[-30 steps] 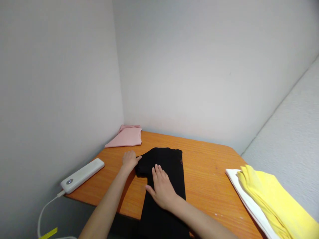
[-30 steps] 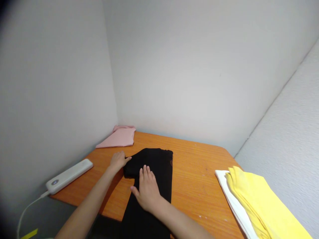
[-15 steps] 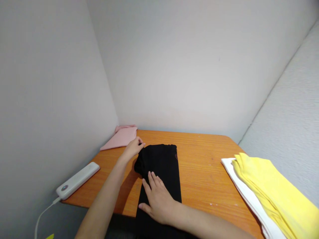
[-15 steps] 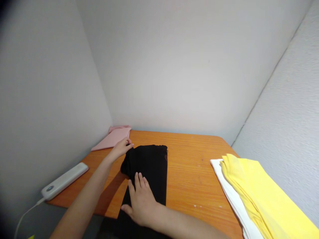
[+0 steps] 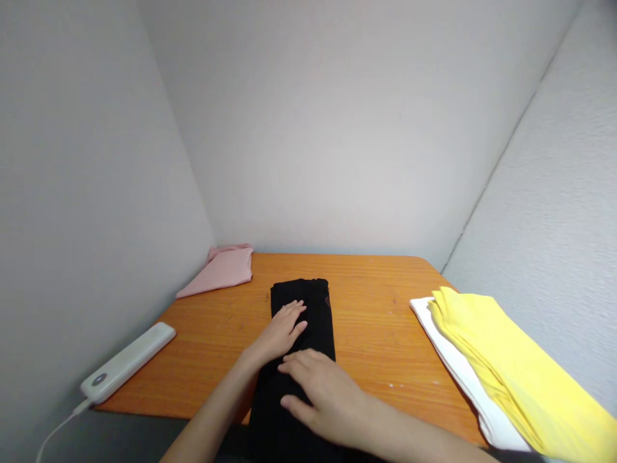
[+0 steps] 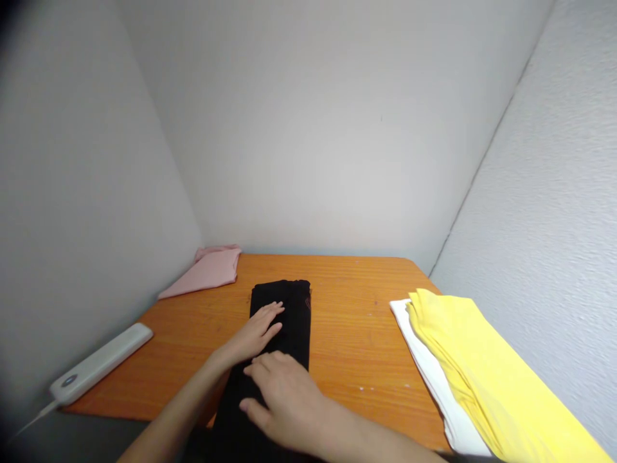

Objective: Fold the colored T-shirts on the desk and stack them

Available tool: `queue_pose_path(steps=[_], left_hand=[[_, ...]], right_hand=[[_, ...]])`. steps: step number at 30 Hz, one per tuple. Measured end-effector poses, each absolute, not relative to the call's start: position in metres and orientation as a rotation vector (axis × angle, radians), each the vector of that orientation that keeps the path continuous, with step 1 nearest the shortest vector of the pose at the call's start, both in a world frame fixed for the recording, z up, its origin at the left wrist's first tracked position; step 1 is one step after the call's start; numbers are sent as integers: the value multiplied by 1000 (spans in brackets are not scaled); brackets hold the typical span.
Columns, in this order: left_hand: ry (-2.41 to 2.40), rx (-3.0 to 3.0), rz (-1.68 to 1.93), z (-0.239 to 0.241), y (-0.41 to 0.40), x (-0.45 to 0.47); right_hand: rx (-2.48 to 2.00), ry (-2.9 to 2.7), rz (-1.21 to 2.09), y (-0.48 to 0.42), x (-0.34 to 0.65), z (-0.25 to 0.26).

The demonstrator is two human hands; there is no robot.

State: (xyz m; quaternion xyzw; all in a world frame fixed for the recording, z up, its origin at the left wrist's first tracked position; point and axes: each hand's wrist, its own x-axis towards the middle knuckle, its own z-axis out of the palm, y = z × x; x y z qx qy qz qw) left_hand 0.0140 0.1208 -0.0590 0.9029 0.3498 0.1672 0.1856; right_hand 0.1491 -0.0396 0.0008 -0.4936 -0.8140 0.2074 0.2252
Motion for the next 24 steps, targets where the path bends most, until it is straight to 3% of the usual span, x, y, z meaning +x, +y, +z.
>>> queue_pose_path(steps=[5,11,20,24], left_hand=[[973,2636,511,-53,127,-19],[977,2709,235,-74,132,-22],[892,2744,404,-54,67,-62],[808,2784,278,-70,21,-91]], right_hand=[[-1441,-2226,570,-49,166,-2],[-1368,-2507,657,-75,177,-34],[-1482,-2552,289,-99,204,-58],[-1505,-2531,115,-105,213,-73]])
